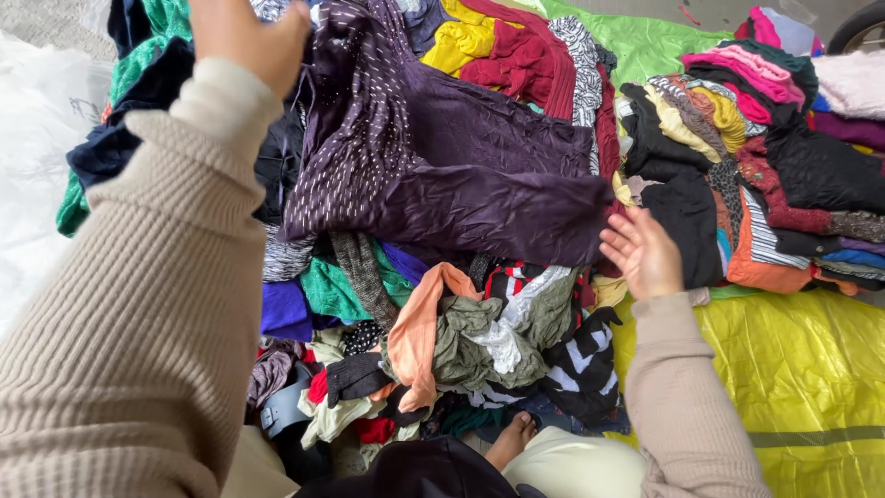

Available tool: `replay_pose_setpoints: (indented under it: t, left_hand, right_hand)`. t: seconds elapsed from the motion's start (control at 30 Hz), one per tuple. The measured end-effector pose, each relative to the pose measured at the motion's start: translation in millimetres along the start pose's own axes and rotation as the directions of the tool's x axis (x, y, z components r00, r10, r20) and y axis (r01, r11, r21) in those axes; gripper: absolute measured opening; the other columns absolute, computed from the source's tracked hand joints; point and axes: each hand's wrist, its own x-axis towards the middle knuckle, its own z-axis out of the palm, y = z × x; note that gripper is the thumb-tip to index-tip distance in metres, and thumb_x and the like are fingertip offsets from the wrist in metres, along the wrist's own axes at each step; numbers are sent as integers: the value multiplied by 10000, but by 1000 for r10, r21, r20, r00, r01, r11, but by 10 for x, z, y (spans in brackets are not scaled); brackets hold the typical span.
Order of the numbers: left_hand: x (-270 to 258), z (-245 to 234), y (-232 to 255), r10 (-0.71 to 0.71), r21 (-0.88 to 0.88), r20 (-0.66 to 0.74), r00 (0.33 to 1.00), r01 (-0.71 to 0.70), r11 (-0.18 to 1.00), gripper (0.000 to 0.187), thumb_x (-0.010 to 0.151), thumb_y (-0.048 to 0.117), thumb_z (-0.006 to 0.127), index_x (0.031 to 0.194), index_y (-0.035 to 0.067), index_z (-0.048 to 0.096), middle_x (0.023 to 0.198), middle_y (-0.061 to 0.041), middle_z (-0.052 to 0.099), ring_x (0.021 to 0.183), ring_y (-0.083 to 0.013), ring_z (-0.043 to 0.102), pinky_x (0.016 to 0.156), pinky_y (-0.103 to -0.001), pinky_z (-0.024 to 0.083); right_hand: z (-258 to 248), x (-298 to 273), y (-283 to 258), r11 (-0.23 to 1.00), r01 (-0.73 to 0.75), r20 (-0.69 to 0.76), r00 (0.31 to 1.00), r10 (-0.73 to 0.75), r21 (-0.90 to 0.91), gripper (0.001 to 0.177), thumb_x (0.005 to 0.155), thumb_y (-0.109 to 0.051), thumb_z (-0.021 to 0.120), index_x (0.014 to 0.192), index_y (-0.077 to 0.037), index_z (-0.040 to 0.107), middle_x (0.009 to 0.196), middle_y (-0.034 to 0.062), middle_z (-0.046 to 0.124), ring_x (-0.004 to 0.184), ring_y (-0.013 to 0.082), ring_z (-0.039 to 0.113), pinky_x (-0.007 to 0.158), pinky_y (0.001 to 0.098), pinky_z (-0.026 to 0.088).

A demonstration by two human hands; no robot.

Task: The person picks up individual pieces of clothing from a large pile, spreads them out on their lap, and folds them before placing them into a separate stack.

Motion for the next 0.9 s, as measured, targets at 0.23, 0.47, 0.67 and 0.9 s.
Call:
replay_pose_setpoints:
  t: [0.23,0.47,0.67,0.9]
  left_hand:
    - [-1438,228,-632,-286,255,528,800,172,952,676,911,581,877,1389,116,765,1348,-185,653,1257,-488,718,1072,-567,577]
    - [-1862,389,-1057,-480,293,611,629,384,876,619,977,420,821,1547,215,694,991,46,855,737,-162,839,921,-357,622]
    - [-1703,109,-971,-436,384,617,655,233,894,375,1017,433,698,1260,217,885,1159,-52,876,1084,-338,781,921,-445,581]
    - [-1593,-568,-941,-441,484,617,652,128,866,401,1029,540,722,1276,280,901,1043,1,926,970,-248,834,850,-381,587]
  right_hand:
    - [-436,228,1070,564,118,-21,972,-233,-817,758,862,-328,979,1545,-237,664,1509,157,631,986,275,815,865,420,680]
    - [-153,172,1255,-86,255,266,948,-175,-963,638,1017,-269,737,1622,-402,585,1778,157,416,1410,456,658,1109,570,621]
    - [-523,459,1447,38,328,289,878,-380,-944,290,1055,-209,591,1255,-191,801,1164,174,814,1046,425,763,941,566,575]
    - [-589,-40,634,-63,299,304,913,-272,-952,257,1029,-163,592,1170,-131,804,1151,156,834,1031,438,763,901,599,582]
